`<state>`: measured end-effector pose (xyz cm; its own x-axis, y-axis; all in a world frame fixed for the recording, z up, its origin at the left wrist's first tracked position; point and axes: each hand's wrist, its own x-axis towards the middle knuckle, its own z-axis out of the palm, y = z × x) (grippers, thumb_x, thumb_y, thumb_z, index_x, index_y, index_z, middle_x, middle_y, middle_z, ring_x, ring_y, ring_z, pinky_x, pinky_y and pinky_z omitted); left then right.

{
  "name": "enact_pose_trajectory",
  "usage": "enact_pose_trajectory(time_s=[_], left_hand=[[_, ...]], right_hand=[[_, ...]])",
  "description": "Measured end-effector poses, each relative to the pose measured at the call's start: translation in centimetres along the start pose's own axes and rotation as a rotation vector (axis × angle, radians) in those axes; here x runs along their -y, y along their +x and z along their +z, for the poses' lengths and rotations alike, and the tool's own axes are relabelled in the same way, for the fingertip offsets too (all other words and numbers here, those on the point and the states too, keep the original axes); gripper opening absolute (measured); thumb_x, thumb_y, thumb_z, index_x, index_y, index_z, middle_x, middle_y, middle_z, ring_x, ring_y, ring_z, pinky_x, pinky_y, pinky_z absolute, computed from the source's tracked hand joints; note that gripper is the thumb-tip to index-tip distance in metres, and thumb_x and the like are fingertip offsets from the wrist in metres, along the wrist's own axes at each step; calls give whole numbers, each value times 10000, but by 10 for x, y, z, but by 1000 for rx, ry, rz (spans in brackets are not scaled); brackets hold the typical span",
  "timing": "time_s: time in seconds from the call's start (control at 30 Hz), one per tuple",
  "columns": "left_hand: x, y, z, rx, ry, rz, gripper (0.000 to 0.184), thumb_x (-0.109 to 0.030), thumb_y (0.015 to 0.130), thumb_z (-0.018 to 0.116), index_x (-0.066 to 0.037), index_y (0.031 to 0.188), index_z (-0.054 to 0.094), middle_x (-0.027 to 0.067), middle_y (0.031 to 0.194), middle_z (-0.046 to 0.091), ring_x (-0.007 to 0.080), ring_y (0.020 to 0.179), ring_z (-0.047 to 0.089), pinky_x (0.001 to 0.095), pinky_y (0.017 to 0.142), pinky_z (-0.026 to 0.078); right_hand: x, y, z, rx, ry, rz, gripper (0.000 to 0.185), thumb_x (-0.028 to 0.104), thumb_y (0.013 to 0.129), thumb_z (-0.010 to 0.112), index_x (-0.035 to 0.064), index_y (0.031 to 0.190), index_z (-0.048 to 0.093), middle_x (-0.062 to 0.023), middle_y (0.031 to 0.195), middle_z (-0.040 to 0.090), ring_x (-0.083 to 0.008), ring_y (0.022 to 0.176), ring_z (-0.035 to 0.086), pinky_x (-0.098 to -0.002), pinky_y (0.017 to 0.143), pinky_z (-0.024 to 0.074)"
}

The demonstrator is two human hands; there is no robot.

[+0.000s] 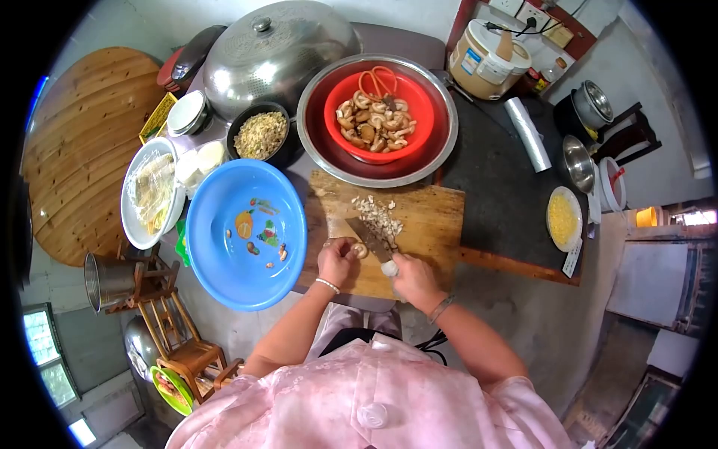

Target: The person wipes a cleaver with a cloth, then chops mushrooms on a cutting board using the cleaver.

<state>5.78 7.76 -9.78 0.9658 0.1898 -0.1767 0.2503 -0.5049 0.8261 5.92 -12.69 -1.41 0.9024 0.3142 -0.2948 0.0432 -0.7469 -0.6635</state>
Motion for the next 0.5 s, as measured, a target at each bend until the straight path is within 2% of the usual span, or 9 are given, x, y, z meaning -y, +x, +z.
enact_pose_trajectory(time_s=[0.17,0.5], left_hand=[[14,-2,10,-81,-3,192,104,-61,747,716,-57,846,684,131,813,644,299,748,636,374,679,508],[5,-5,8,-58,71,120,81,-75,746,693,-60,819,662,137,856,642,346,795,635,412,693,509]], right_hand=[[11,1,0,61,-35,-22,184,41,734,547,12,914,566,-228,922,621,-442,869,589,-530,752,451],[17,10,6,105,-157,0,197,56,740,561,17,933,575,-227,939,628,-435,864,601,-518,752,463]])
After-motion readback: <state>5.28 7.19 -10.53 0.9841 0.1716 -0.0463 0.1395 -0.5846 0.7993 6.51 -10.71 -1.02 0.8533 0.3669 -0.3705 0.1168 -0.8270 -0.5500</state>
